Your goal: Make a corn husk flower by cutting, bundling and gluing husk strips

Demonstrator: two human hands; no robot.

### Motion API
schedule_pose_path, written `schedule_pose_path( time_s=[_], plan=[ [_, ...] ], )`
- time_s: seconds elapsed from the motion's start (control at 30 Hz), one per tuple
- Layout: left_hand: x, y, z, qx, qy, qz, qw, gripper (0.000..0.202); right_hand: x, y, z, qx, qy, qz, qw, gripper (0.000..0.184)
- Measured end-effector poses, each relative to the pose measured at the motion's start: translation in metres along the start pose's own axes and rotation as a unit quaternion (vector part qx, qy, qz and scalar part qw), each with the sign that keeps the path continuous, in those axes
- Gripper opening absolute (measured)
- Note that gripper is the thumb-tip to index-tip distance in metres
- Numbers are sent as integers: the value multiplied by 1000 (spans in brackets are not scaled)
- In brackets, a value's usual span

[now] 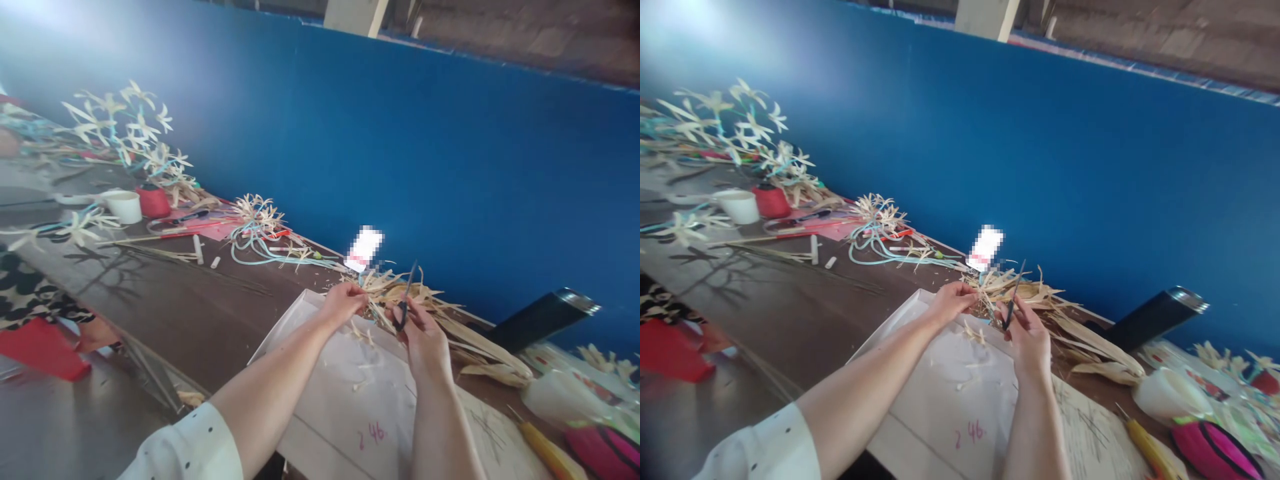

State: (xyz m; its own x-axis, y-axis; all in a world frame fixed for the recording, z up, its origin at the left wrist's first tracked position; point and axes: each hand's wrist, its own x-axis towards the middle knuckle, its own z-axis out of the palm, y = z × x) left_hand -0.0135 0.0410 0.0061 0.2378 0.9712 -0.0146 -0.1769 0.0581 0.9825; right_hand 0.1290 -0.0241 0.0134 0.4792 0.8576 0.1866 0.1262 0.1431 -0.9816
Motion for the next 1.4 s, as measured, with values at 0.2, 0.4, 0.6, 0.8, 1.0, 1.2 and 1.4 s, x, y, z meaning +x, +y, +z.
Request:
schedule_pose_path(
  time_s=[0.2, 0.4, 0.6, 0.8, 1.0, 1.2, 1.4],
  plan=[
    [-6, 5, 0, -66, -36, -23, 997, 17, -1, 7, 9, 93, -45, 73, 992, 64],
    [-8, 5, 1, -29, -70, -15, 997, 21, 0, 8, 8, 168, -69, 81, 980, 53],
    [-9, 0, 0, 75, -95, 38, 992, 25, 0, 13, 7, 105, -48, 84, 990, 53],
    [-9, -3, 0, 66, -126, 43, 989, 32, 0, 10, 8, 118, -28, 82, 989, 51],
    [-9, -2, 1, 37, -134, -16, 990, 33, -1, 5, 9, 173, -36, 70, 982, 46],
    [-10, 0, 3, -32, -92, -40, 994, 30, -3, 5, 12, 131, -35, 87, 987, 53],
    [-5, 4, -2, -100, -31, -17, 994, 27, -9, 3, 6, 94, -166, 121, 974, 42]
  ],
)
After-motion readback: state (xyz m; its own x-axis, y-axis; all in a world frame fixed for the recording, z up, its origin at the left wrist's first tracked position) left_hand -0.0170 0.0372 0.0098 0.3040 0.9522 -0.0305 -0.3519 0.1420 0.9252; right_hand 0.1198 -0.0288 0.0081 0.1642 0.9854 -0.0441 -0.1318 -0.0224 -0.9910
